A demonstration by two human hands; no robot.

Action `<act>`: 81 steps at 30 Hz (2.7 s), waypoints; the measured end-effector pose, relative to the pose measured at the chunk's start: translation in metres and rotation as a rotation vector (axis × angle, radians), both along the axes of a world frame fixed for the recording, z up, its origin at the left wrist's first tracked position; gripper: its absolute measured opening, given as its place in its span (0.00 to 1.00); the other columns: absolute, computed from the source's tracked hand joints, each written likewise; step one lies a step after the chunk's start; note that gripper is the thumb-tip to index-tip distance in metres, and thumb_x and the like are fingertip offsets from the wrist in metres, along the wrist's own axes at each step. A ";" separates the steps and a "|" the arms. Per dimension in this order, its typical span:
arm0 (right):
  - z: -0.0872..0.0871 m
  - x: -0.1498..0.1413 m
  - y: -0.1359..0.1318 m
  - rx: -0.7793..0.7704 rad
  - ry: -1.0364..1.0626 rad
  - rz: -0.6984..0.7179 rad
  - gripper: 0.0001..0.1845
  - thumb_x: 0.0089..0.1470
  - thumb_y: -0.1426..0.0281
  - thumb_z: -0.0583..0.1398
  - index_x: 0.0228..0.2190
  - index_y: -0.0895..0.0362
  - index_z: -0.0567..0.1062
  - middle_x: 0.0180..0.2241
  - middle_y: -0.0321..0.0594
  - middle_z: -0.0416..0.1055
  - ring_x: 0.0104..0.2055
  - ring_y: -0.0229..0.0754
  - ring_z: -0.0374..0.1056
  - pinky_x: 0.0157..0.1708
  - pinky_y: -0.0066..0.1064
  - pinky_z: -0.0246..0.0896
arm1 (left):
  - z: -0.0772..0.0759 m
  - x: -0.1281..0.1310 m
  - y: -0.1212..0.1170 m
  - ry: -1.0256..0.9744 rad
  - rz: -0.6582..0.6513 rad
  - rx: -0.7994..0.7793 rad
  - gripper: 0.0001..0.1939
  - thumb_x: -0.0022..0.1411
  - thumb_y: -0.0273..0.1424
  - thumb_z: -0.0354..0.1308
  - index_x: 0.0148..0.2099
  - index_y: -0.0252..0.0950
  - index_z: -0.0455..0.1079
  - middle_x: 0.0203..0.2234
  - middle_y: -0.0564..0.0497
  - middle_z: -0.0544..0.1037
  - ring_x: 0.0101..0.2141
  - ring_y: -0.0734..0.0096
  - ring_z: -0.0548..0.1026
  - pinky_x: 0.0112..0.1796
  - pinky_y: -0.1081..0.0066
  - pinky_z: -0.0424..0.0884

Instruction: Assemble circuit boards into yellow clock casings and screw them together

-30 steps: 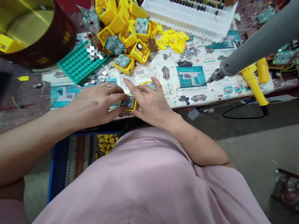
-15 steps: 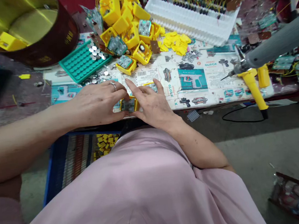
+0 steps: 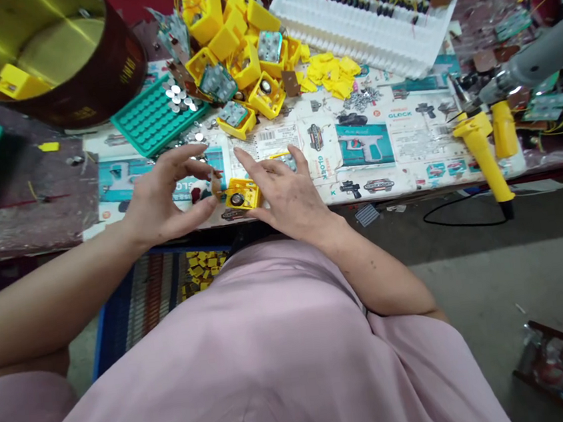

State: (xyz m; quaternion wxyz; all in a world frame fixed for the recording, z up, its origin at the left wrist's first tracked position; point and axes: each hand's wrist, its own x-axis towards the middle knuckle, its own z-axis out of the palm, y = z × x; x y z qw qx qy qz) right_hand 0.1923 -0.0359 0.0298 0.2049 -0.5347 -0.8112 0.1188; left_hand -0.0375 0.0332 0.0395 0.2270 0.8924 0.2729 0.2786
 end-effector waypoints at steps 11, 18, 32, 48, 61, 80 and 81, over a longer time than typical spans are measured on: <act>0.003 0.001 -0.001 -0.010 -0.050 0.018 0.41 0.61 0.53 0.57 0.67 0.59 0.52 0.55 0.47 0.72 0.59 0.50 0.64 0.70 0.56 0.35 | -0.017 0.004 -0.006 -0.429 0.131 -0.616 0.26 0.60 0.38 0.63 0.59 0.39 0.67 0.37 0.48 0.78 0.36 0.68 0.78 0.39 0.66 0.78; 0.005 0.002 0.000 -0.025 -0.089 0.043 0.39 0.62 0.54 0.56 0.67 0.57 0.51 0.56 0.46 0.71 0.60 0.50 0.64 0.70 0.58 0.33 | -0.025 0.015 -0.009 -0.570 0.134 -0.681 0.25 0.59 0.39 0.64 0.58 0.41 0.69 0.38 0.48 0.78 0.39 0.65 0.78 0.43 0.61 0.78; 0.005 0.001 -0.002 0.017 -0.110 0.038 0.37 0.63 0.56 0.56 0.66 0.58 0.54 0.57 0.46 0.71 0.61 0.50 0.63 0.69 0.58 0.31 | -0.018 0.000 -0.013 -0.416 0.087 -0.496 0.31 0.59 0.40 0.65 0.61 0.39 0.63 0.43 0.47 0.79 0.42 0.67 0.77 0.45 0.66 0.75; 0.001 0.000 -0.009 0.119 -0.102 0.005 0.33 0.62 0.56 0.57 0.64 0.54 0.59 0.52 0.44 0.74 0.59 0.49 0.65 0.70 0.57 0.32 | -0.017 -0.002 -0.020 -0.363 0.132 -0.562 0.31 0.61 0.41 0.63 0.63 0.40 0.61 0.44 0.45 0.80 0.36 0.68 0.77 0.37 0.65 0.76; 0.017 -0.006 0.019 0.138 0.056 0.013 0.23 0.67 0.60 0.50 0.56 0.55 0.72 0.52 0.45 0.76 0.54 0.44 0.69 0.56 0.40 0.62 | -0.011 0.007 -0.016 -0.321 0.076 -0.551 0.29 0.64 0.36 0.58 0.65 0.37 0.61 0.48 0.42 0.81 0.48 0.59 0.80 0.46 0.61 0.77; 0.013 0.002 0.017 0.101 0.188 -0.007 0.29 0.60 0.52 0.59 0.57 0.55 0.71 0.47 0.44 0.78 0.49 0.45 0.71 0.51 0.38 0.65 | -0.010 0.021 -0.007 -0.140 0.143 -0.199 0.28 0.65 0.29 0.51 0.67 0.36 0.61 0.42 0.46 0.82 0.42 0.64 0.80 0.45 0.64 0.75; 0.015 0.001 0.016 0.118 0.169 -0.016 0.26 0.60 0.53 0.59 0.54 0.54 0.73 0.46 0.43 0.78 0.49 0.45 0.71 0.51 0.38 0.64 | -0.013 0.021 -0.009 -0.130 0.148 -0.135 0.26 0.66 0.29 0.51 0.66 0.37 0.63 0.43 0.46 0.82 0.43 0.64 0.80 0.46 0.64 0.75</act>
